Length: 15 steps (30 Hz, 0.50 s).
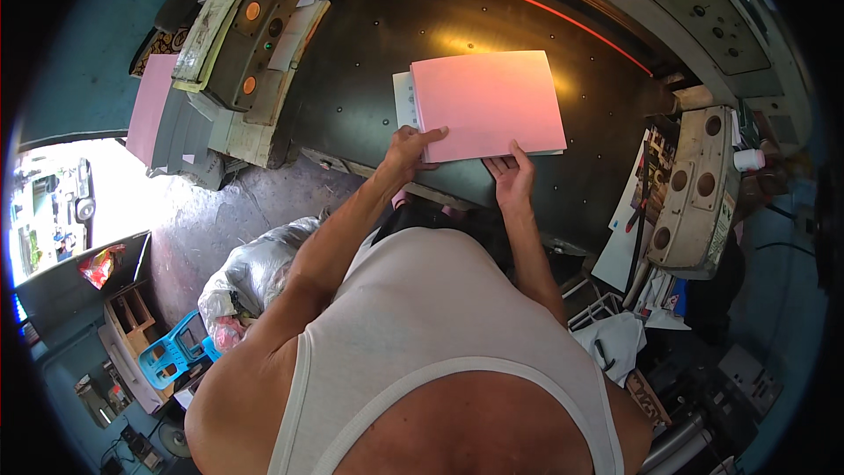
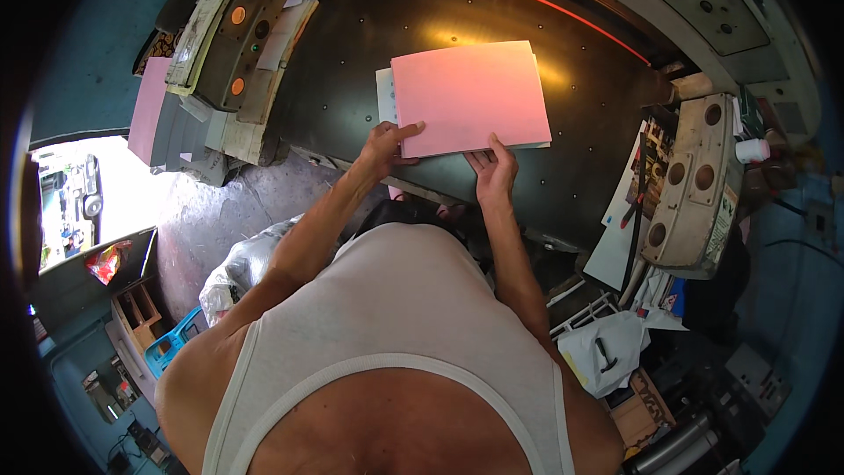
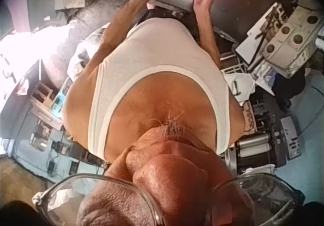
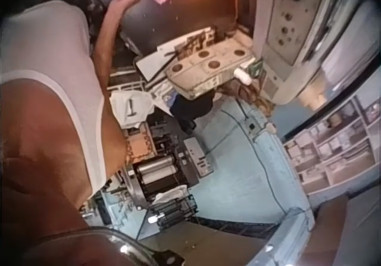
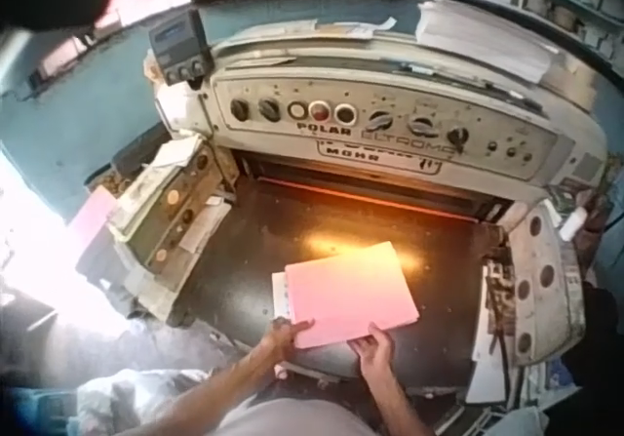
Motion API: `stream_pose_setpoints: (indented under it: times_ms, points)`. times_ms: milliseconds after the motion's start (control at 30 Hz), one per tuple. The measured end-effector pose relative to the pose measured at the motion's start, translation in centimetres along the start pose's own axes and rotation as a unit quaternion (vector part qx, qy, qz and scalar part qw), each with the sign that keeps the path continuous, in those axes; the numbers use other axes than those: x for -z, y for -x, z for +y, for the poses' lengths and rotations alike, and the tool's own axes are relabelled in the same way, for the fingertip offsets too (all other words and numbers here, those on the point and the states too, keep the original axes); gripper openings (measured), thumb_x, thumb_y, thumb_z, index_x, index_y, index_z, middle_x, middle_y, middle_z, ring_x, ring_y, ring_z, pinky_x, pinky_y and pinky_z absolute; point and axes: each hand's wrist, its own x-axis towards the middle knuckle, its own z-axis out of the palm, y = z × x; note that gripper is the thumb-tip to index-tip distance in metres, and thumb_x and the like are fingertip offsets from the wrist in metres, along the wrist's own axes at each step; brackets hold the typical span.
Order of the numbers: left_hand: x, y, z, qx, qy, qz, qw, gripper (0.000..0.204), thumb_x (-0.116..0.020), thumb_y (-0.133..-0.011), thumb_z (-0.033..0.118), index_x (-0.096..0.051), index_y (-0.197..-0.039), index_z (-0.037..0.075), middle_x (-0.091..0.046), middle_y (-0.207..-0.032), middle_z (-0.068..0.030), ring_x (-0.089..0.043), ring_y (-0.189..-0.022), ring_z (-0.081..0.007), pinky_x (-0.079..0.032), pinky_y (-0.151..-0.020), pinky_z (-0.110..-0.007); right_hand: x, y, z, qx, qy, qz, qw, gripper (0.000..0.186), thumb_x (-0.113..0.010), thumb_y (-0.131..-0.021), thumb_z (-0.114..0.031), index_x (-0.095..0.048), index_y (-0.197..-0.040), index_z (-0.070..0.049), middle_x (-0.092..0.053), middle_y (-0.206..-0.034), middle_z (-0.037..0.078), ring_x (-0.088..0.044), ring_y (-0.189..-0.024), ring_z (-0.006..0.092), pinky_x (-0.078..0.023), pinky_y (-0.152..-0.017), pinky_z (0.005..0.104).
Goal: The person is operating a large industrial paper cutter to trim stacks of paper.
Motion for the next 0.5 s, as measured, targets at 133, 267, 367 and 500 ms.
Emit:
stream_pose_setpoints:
  times_ms: [133,267,367,500]
  points:
    - [1.4,-1.0,0.1,-0.012,0.013,-0.016,1.0,0.063,-0.085,-0.075,0.033,-0.054,-0.111,-0.007,-0.065,-0.101,-0.0184,-0.067,-0.089,-0.0273,-0.06,-0.072,-0.043,-0.2,0.0,0.3,0.028,-0.014,0.01,0.999,0.043,-0.07,-0.089,-0.02,-0.054,-0.123,0.001,-0.06,-0.118,0.018,-0.062,-0.11,0.0354,-0.053,-0.095,0.0519]
    - [2.9,-3.5,2.2,-0.037,-0.015,-0.032,0.999,0.06,-0.083,-0.075,0.039,-0.058,-0.107,-0.005,-0.066,-0.1,-0.0155,-0.066,-0.089,-0.0255,-0.059,-0.074,-0.044,-2.2,-0.5,0.8,0.06,-0.023,0.032,0.997,0.042,-0.069,-0.089,-0.018,-0.053,-0.124,-0.002,-0.059,-0.12,0.016,-0.06,-0.114,0.0384,-0.053,-0.094,0.0557]
    - [3.7,-7.5,4.6,-0.053,-0.026,-0.033,0.998,0.057,-0.081,-0.075,0.043,-0.062,-0.107,0.0,-0.067,-0.099,-0.0119,-0.065,-0.087,-0.0234,-0.056,-0.07,-0.041,-5.3,-2.4,1.1,0.067,-0.064,0.056,0.994,0.044,-0.07,-0.088,-0.013,-0.049,-0.125,-0.001,-0.057,-0.125,0.016,-0.06,-0.114,0.0411,-0.054,-0.091,0.0568]
    - [2.4,-12.0,10.0,-0.071,0.0,0.001,0.997,0.048,-0.08,-0.076,0.044,-0.067,-0.107,0.009,-0.067,-0.096,-0.0049,-0.062,-0.088,-0.0209,-0.049,-0.073,-0.039,-9.2,-7.9,0.9,0.095,-0.091,0.067,0.989,0.046,-0.069,-0.089,-0.013,-0.047,-0.128,-0.001,-0.054,-0.128,0.017,-0.058,-0.116,0.0428,-0.051,-0.095,0.0592]
